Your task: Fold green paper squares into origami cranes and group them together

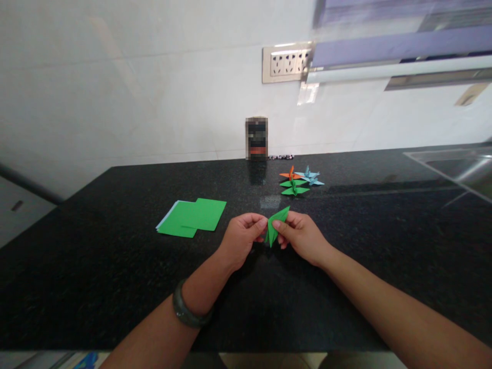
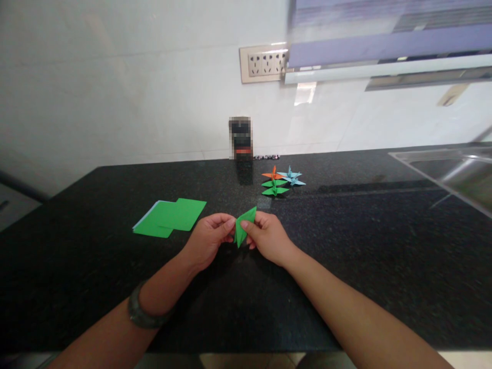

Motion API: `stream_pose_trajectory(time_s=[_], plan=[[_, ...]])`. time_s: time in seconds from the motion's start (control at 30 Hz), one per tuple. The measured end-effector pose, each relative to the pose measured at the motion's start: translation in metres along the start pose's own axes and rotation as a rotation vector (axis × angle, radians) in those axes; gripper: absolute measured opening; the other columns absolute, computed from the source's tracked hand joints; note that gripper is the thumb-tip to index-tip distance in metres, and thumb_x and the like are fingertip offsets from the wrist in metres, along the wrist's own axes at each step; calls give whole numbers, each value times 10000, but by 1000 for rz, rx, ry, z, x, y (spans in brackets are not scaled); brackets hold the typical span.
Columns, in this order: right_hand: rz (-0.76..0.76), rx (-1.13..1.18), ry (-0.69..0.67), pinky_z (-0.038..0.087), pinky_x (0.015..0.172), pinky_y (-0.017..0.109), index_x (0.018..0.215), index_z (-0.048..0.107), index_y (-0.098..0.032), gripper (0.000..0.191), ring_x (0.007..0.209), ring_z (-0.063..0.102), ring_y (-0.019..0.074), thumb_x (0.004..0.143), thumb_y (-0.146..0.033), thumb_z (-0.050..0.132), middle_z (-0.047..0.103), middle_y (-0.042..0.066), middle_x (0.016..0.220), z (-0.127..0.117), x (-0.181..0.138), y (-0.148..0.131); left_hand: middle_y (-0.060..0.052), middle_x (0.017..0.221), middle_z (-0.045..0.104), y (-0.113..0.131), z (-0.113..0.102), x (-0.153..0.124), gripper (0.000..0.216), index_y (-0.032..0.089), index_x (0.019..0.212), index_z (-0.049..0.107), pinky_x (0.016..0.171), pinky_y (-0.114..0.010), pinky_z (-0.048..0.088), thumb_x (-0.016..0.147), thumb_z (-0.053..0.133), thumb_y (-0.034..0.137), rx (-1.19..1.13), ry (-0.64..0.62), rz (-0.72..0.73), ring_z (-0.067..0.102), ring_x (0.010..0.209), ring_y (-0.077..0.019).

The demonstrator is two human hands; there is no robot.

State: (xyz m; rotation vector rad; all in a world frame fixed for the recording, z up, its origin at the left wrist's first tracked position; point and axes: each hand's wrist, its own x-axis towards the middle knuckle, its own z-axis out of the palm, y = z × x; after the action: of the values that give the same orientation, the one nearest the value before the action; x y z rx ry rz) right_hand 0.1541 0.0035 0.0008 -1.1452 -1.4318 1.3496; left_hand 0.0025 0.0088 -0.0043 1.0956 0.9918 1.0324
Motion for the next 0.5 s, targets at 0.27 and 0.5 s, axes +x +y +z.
stream_pose_trajectory(time_s=[0.27,0.5], plan=[[-3,-48,-1,393,406,189,665,553,-148,231,410,459,68,739,-364,588,510,-41,486,0,0,-1,8,596,594,3,2,0,200,127,696,629,521,-201,412,667,674,320,76,44,25,515,550,-82],[-47,-181,16,377,417,180,651,555,-150,187,409,462,67,770,-294,542,505,-45,472,-1,-2,-3,16,587,579,1,4,-1,216,134,683,594,526,-206,427,686,657,341,69,39,19,519,550,-84]])
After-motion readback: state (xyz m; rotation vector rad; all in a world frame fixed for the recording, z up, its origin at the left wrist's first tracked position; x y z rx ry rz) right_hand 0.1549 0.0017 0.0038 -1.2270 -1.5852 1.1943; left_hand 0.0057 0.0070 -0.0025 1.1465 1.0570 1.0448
